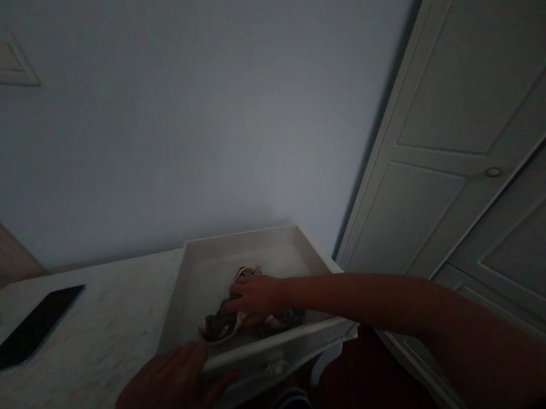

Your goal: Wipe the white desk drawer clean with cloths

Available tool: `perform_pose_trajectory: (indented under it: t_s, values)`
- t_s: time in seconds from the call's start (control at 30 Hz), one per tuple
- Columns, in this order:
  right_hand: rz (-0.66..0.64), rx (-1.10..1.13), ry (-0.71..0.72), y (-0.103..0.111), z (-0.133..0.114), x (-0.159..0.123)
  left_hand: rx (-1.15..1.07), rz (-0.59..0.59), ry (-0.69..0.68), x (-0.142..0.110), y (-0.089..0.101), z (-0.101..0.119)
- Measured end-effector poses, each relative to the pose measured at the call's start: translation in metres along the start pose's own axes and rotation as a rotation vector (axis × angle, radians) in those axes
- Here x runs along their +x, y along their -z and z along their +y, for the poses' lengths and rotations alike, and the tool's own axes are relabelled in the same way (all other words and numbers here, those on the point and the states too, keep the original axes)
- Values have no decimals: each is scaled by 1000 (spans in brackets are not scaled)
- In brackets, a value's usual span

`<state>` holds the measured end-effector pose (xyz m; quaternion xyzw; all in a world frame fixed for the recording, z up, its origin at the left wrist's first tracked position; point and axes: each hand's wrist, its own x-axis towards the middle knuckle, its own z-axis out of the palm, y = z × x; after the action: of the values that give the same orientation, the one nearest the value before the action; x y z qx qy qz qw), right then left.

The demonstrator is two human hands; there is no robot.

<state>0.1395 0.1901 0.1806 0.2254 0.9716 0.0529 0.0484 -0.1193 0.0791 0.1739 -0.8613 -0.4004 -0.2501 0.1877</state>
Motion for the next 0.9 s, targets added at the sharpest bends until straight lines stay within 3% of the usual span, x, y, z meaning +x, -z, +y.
perform_pose_trajectory:
  t_s: [0.2,0.37,0.63,0.9]
  values:
    - [4,1,-203,-4,14,71,15,-3,20,0,2,2]
    - [15,55,-359,1,26,101,3,23,35,3,3,4]
    - [6,129,-647,13,38,111,63,-14,-35,-5,0,-1]
    - [-9,163,-711,16,46,99,101,-80,39,-2,-2,1]
